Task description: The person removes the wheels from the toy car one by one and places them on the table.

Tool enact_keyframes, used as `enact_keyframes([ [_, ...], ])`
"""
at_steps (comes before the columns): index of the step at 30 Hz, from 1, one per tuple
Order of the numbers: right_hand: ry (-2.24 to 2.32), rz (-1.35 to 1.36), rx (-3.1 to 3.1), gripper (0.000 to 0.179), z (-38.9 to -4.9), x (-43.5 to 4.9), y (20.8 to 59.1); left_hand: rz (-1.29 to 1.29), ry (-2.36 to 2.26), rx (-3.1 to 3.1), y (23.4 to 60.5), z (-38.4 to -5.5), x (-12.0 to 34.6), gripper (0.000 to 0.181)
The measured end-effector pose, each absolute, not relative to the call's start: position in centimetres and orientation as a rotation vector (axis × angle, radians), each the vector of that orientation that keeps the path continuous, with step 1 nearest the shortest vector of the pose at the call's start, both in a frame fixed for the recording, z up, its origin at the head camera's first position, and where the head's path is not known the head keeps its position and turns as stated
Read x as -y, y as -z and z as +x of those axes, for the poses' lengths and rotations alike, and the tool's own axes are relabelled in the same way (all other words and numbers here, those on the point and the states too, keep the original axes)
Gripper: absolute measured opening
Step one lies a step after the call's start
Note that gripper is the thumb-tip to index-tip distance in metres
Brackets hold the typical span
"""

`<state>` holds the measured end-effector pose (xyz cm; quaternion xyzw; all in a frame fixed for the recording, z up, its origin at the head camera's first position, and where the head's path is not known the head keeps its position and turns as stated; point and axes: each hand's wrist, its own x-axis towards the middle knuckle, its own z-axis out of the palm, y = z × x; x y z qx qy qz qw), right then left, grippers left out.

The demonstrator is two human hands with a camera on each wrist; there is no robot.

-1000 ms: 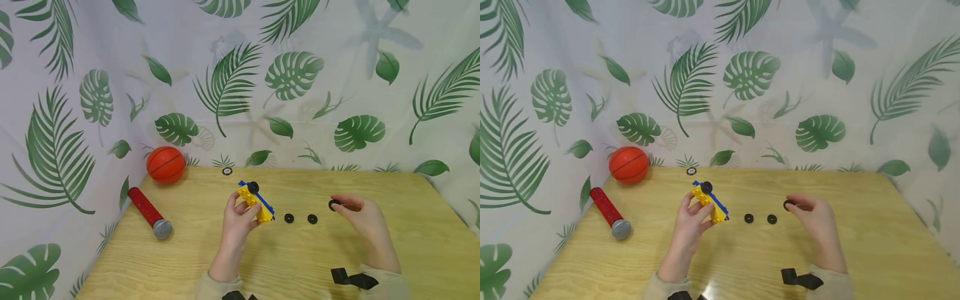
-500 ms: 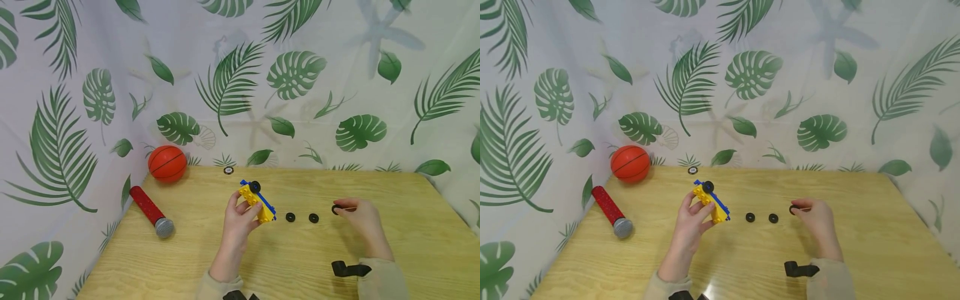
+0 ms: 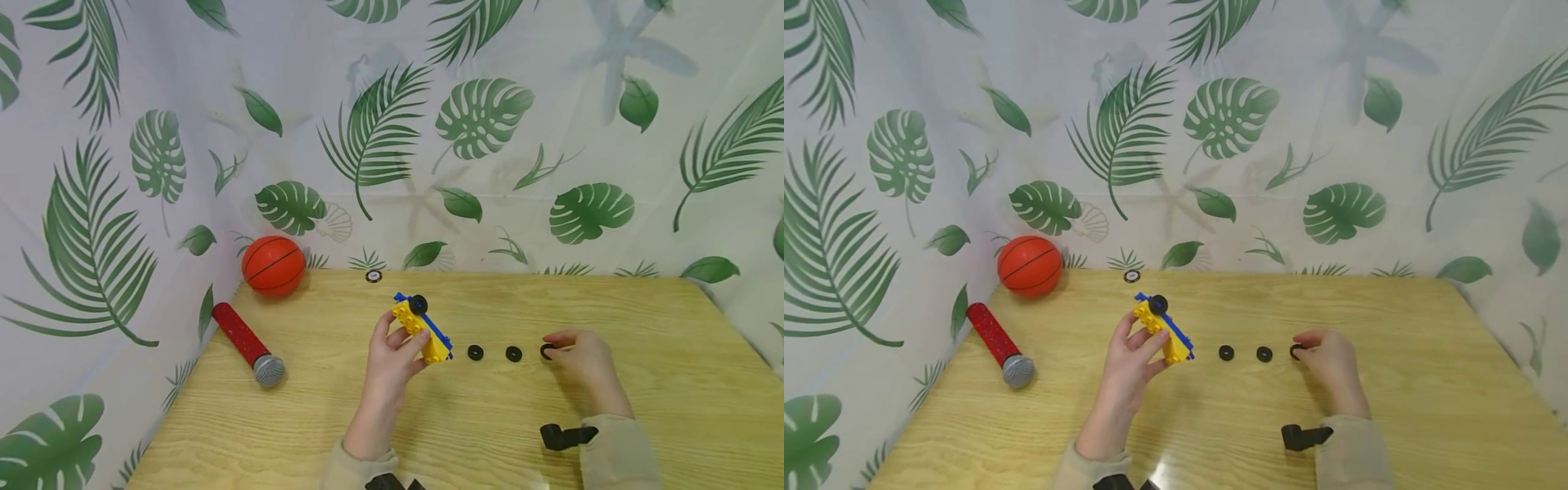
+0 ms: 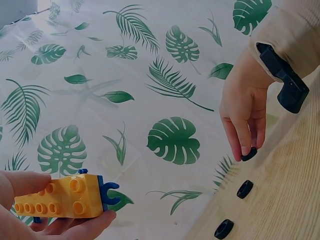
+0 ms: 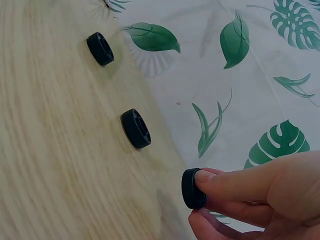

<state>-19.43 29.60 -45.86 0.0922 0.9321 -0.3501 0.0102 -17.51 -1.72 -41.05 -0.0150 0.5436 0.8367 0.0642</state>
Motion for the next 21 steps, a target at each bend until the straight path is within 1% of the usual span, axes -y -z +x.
enact_keyframes([
  [10,1.013,0.276,-2.926,0.025,-20.2,-29.7,46.6,-0.05,-2.506,-1.667,41.2,-17.3,1.6,0.062],
  [21,1.026,0.273,-2.945,0.027,-20.4,-29.8,47.4,-0.025,-2.492,-1.662,41.4,-17.4,1.5,0.061],
])
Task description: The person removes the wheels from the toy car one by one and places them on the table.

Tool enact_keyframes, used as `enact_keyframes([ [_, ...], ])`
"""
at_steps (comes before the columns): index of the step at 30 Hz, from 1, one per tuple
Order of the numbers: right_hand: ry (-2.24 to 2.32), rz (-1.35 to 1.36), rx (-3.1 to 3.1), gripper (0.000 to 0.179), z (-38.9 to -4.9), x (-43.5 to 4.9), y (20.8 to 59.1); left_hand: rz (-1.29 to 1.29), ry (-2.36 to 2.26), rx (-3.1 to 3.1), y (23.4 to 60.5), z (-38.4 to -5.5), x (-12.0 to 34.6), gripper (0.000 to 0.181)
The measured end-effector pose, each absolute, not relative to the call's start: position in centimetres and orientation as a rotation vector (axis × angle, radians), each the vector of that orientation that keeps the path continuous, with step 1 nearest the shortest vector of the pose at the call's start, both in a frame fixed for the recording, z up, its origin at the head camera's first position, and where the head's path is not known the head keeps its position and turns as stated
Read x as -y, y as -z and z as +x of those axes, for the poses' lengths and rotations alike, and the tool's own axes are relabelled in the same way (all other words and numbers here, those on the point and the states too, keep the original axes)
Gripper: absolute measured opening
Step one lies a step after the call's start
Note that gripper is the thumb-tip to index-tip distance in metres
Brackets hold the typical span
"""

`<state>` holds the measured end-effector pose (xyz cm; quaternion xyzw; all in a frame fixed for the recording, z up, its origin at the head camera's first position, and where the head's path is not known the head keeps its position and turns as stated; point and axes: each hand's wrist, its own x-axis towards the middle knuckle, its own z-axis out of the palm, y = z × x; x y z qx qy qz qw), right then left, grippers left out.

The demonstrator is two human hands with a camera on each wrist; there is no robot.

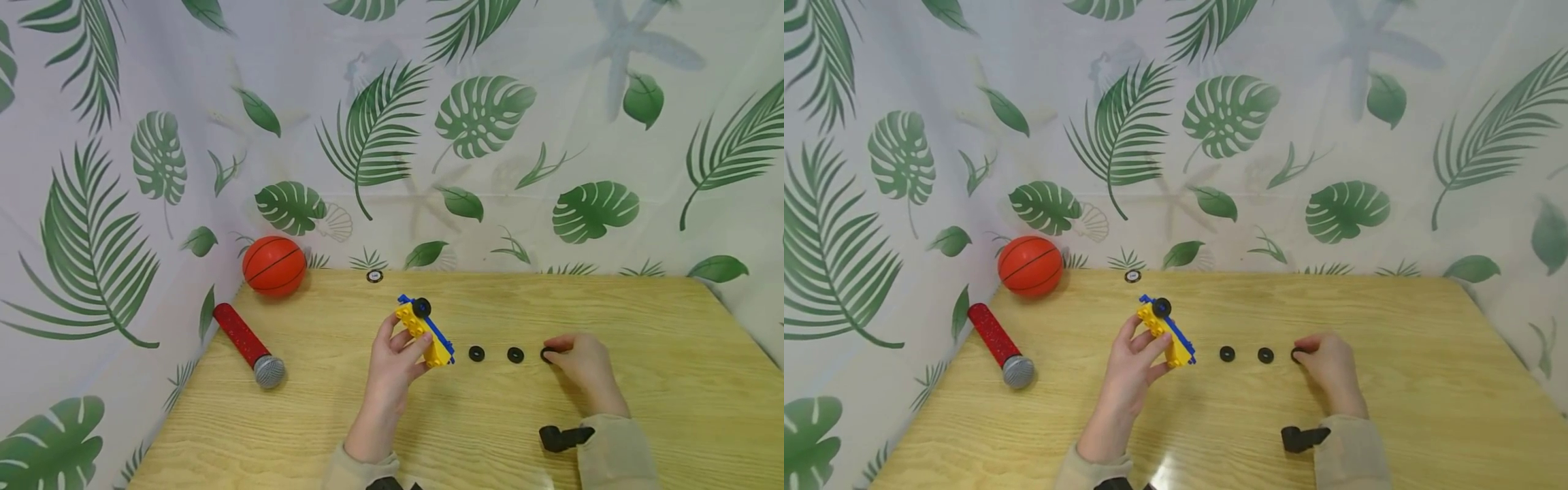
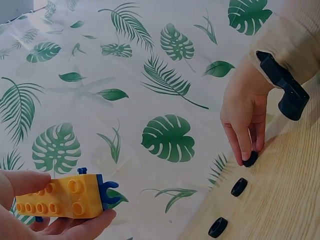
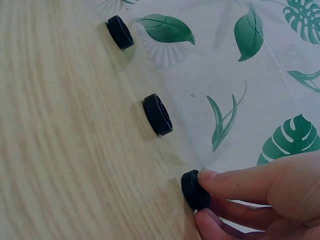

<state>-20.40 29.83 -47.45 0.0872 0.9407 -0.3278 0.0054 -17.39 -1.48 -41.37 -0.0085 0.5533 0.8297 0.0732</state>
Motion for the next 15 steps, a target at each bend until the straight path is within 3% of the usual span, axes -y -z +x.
enact_keyframes([
  [9,1.039,0.265,-2.942,0.031,-19.4,-29.8,46.8,-0.036,-2.471,-1.68,41.4,-17.4,1.4,0.066],
  [15,1.127,0.212,-3.042,0.035,-18.5,-29.1,44.0,-0.038,-2.431,-1.709,41.4,-17.5,1.4,0.064],
])
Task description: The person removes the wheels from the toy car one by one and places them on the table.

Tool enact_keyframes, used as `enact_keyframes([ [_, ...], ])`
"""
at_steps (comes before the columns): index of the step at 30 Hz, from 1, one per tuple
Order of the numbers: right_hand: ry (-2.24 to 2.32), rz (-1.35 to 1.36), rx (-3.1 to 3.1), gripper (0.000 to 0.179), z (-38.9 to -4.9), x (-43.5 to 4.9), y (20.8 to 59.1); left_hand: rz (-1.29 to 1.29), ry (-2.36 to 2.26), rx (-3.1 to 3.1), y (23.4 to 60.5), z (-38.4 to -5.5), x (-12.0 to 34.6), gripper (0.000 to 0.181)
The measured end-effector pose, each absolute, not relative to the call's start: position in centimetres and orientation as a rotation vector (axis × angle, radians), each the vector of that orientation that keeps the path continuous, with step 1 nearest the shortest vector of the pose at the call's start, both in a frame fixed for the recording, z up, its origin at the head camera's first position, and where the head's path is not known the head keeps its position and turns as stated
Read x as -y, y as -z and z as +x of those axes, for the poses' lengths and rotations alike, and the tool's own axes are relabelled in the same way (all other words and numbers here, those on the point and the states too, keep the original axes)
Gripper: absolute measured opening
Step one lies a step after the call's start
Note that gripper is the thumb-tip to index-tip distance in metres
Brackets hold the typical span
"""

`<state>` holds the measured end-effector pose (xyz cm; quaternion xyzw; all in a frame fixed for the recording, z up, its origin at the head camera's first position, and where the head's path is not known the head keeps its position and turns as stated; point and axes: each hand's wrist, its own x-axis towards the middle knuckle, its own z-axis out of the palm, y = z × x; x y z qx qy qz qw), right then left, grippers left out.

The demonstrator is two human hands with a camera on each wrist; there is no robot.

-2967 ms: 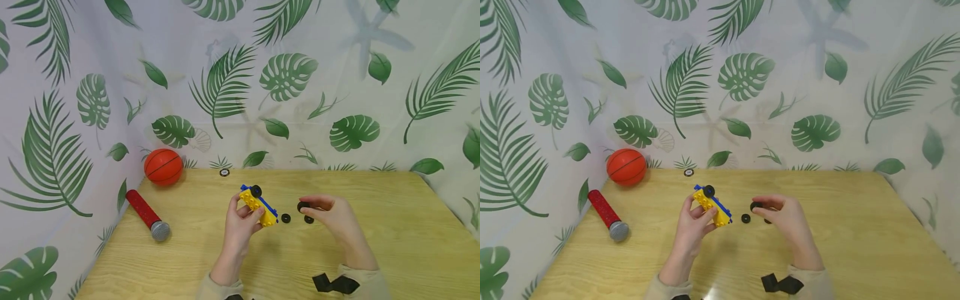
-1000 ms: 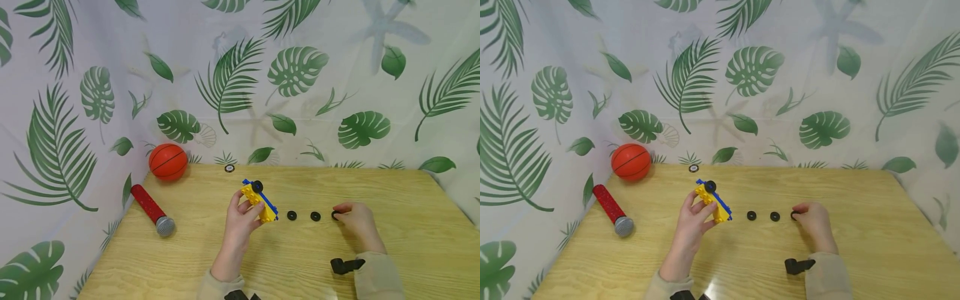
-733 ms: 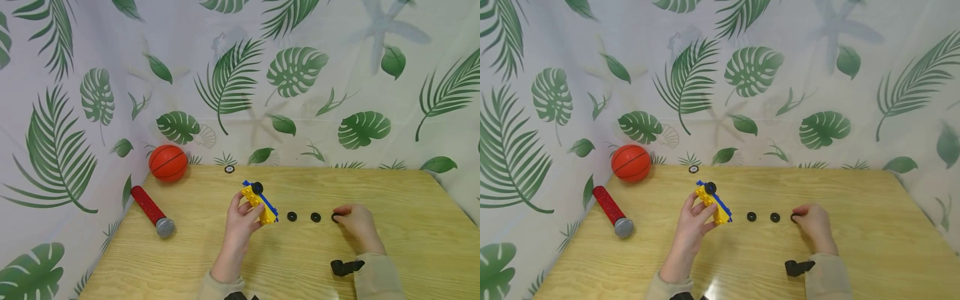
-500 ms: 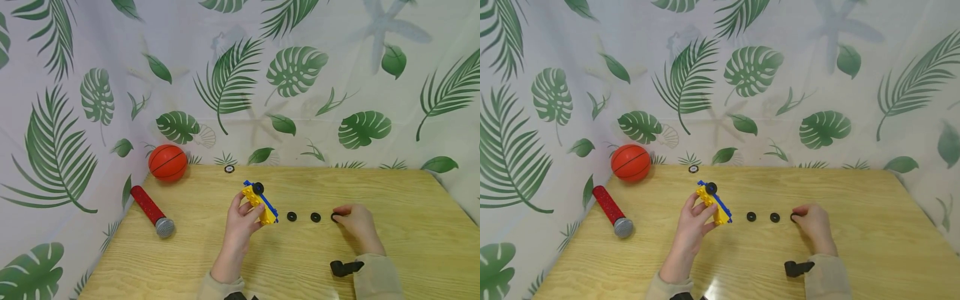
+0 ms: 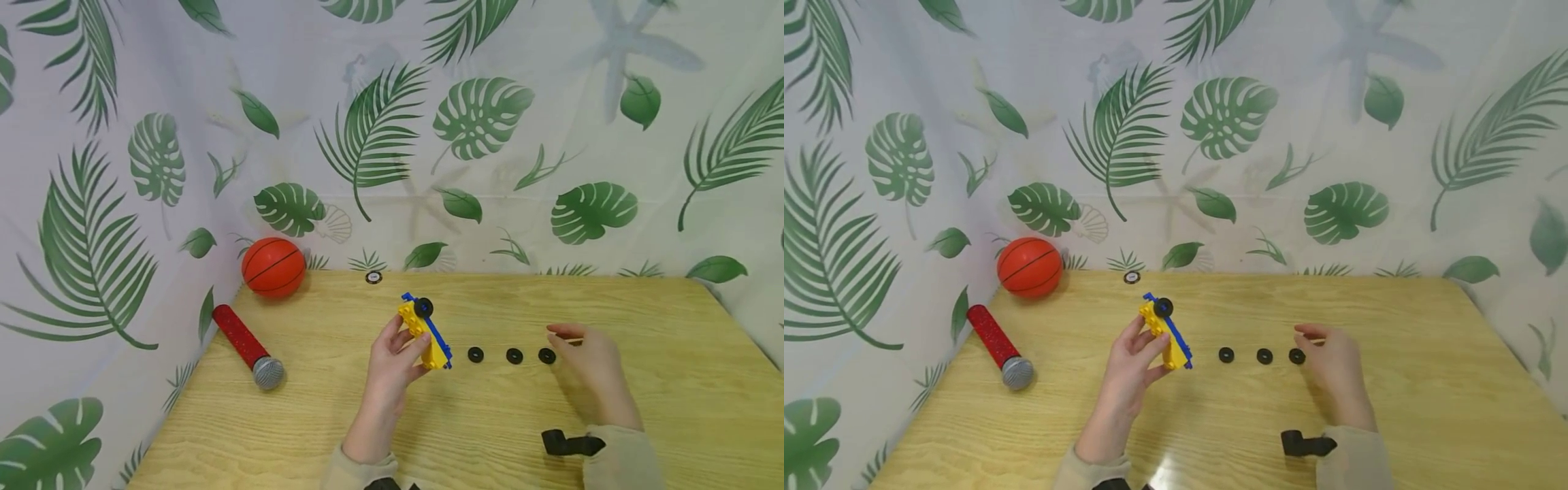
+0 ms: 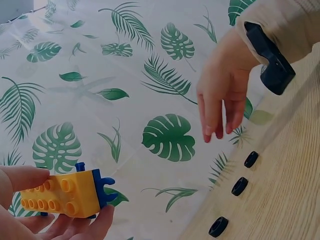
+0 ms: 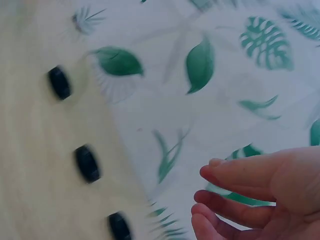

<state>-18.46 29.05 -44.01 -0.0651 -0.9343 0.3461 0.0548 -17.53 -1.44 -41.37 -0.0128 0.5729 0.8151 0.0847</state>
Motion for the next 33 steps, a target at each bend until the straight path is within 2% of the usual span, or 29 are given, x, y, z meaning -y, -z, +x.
enact_keyframes([
  [7,-1.07,-0.167,2.721,0.039,-17.0,-27.8,39.8,-0.028,-2.385,-1.73,41.3,-17.5,1.5,0.066],
  [13,-1.171,-0.143,2.651,0.042,-15.8,-26.7,37.9,-0.045,-2.366,-1.74,41.3,-17.4,1.4,0.068],
  [21,-1.376,-0.045,2.54,0.042,-14.9,-26.3,37.0,-0.038,-2.357,-1.755,41.1,-17.3,1.4,0.062],
  [28,-1.843,0.199,2.249,0.031,-14.8,-25.8,37.2,0.023,-2.329,-1.747,41.0,-17.2,1.4,0.059],
  [33,-2.037,0.304,2.099,0.03,-14.7,-25.2,37.2,0.088,-2.299,-1.753,41.0,-17.1,1.4,0.057],
])
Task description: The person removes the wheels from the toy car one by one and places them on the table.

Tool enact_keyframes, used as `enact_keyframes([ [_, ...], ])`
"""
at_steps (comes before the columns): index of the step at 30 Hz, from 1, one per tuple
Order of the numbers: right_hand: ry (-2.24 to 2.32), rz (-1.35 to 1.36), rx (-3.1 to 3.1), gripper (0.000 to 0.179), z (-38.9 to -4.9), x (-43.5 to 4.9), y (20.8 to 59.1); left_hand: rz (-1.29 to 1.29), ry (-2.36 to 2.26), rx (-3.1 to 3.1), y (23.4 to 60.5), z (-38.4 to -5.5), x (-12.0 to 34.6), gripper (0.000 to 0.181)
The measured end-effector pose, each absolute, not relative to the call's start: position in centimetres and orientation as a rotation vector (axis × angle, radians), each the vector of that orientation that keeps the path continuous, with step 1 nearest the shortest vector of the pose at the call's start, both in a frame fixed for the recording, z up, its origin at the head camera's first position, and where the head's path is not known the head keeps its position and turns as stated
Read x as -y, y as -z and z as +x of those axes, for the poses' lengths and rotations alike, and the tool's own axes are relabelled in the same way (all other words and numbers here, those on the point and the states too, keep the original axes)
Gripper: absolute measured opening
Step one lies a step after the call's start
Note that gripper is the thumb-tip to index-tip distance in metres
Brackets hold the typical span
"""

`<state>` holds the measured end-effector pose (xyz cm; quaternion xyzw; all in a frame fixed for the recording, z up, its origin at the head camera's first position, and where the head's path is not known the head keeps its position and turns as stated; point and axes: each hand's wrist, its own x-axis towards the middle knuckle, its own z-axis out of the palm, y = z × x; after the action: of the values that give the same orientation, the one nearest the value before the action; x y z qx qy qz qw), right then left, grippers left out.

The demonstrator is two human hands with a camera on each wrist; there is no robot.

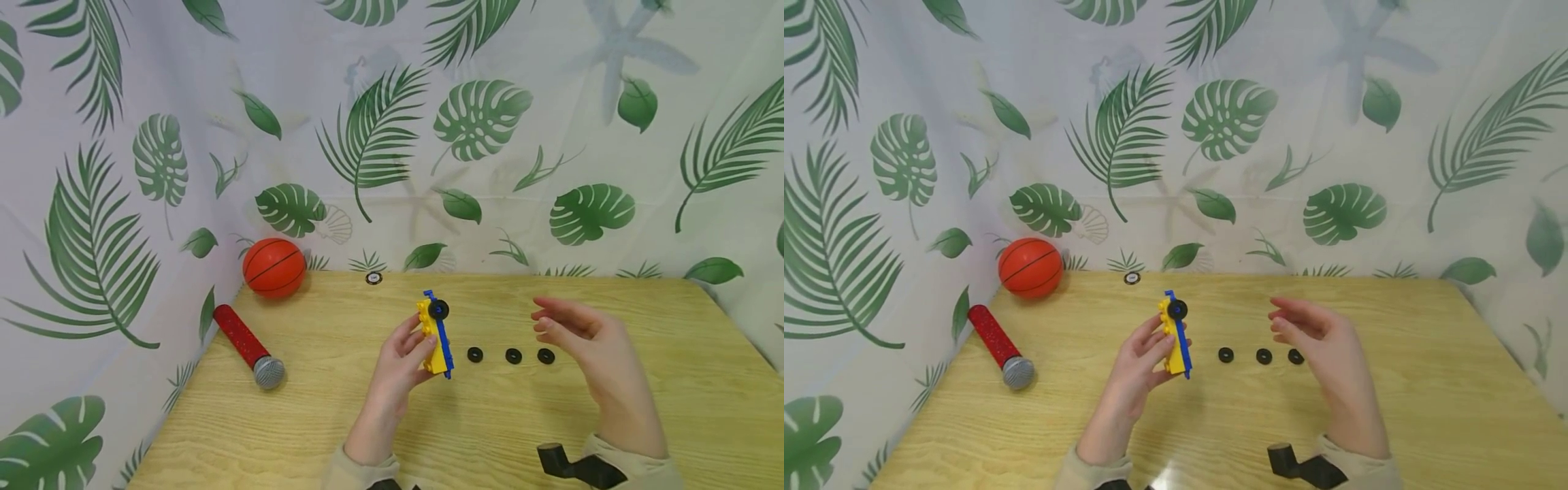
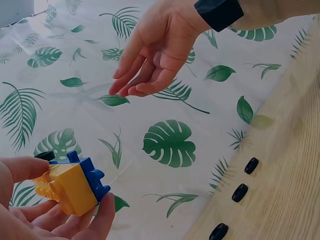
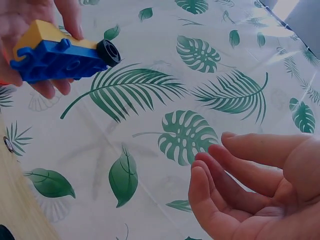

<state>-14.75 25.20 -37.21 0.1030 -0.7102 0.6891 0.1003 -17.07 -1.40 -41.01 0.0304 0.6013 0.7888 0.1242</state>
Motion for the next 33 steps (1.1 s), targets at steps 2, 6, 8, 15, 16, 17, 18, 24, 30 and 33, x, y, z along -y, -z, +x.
enact_keyframes([
  [2,-2.056,0.327,2.093,0.032,-14.7,-24.9,37.2,0.107,-2.282,-1.755,41.0,-17.0,1.3,0.056],
  [6,-2.053,0.347,2.112,0.034,-14.7,-24.3,37.0,0.146,-2.254,-1.757,40.9,-16.8,1.2,0.055],
  [8,-2.049,0.345,2.127,0.034,-14.7,-24.0,37.0,0.161,-2.242,-1.761,40.9,-16.7,1.2,0.055],
  [15,-2.035,0.321,2.227,0.031,-15.0,-22.7,37.1,0.203,-2.207,-1.779,40.8,-16.6,1.0,0.056],
  [16,-2.027,0.316,2.25,0.031,-15.0,-22.5,37.1,0.212,-2.201,-1.781,40.8,-16.6,1.0,0.056],
  [17,-2.016,0.311,2.273,0.033,-15.1,-22.2,37.1,0.222,-2.197,-1.775,40.8,-16.6,0.9,0.056],
  [18,-2.007,0.303,2.294,0.033,-15.1,-22.0,37.1,0.23,-2.193,-1.768,40.9,-16.6,0.8,0.056],
  [24,-2.019,0.308,2.321,0.033,-15.0,-21.0,37.0,0.252,-2.162,-1.75,41.0,-16.5,0.4,0.055],
  [30,-1.991,0.281,2.364,0.038,-14.9,-20.3,36.7,0.271,-2.144,-1.752,40.9,-16.3,0.1,0.055],
  [33,-1.986,0.259,2.378,0.04,-15.0,-20.0,36.6,0.289,-2.142,-1.742,40.8,-16.2,-0.1,0.053],
])
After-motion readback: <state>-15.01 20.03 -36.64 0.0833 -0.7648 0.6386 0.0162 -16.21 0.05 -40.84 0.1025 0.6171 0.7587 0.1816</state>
